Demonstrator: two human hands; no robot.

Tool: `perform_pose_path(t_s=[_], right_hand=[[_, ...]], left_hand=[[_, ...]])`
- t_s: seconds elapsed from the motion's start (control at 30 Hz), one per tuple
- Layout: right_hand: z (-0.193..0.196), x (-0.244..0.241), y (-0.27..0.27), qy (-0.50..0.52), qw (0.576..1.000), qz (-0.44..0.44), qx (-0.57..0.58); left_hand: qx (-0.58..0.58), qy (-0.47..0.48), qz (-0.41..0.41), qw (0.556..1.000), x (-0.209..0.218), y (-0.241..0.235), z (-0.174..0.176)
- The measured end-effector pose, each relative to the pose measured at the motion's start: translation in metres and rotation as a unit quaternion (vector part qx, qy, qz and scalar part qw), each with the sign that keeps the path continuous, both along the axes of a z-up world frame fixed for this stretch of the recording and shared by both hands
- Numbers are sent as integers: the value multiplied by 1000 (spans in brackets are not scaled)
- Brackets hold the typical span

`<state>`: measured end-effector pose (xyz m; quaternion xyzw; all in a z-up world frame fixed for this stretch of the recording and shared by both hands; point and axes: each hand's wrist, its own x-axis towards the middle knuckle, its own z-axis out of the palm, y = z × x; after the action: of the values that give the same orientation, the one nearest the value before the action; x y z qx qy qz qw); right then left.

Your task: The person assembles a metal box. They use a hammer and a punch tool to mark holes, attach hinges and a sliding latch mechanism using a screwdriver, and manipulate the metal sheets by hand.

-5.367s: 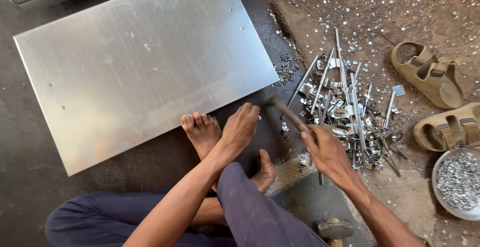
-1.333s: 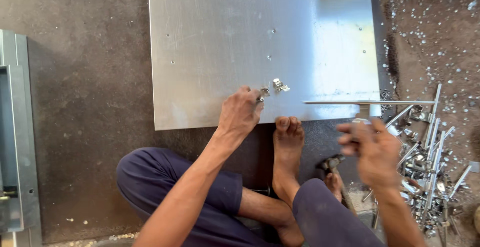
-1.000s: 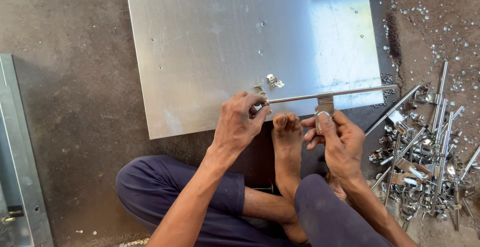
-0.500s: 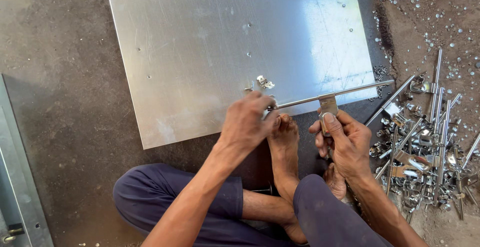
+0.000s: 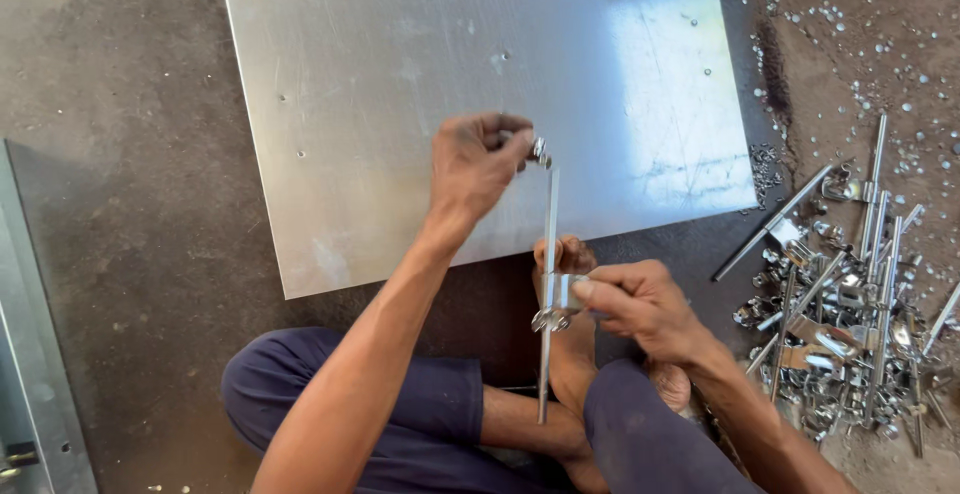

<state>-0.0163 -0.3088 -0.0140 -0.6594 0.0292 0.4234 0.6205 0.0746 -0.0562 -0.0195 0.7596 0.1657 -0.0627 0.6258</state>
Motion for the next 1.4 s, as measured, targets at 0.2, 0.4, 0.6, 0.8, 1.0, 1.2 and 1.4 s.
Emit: perform_pose_path(t_s=[0.2, 0.4, 0.6, 0.8, 1.0, 1.2, 1.4], right_hand=[[1, 3, 22, 17, 999, 8, 33], [3, -13, 14, -36, 997, 61, -11], [14, 3, 4, -76, 995, 26, -58], [22, 5, 7, -82, 990, 101, -62], [18, 0, 14, -56, 993, 99, -41], [13, 0, 7, -60, 991, 100, -58], [8, 4, 0, -72, 994, 57, -53]], left_hand=[[5, -29, 29, 999, -28, 2, 16], [-55, 28, 15, 998, -45, 11, 16], [-123, 76, -9, 989, -53, 13, 18], [-184, 33, 76, 979, -46, 6, 6], [-124, 32, 68, 989, -53, 6, 11], [-93, 34, 12, 995, -58, 11, 23], [-74, 49, -121, 989, -72, 15, 25]])
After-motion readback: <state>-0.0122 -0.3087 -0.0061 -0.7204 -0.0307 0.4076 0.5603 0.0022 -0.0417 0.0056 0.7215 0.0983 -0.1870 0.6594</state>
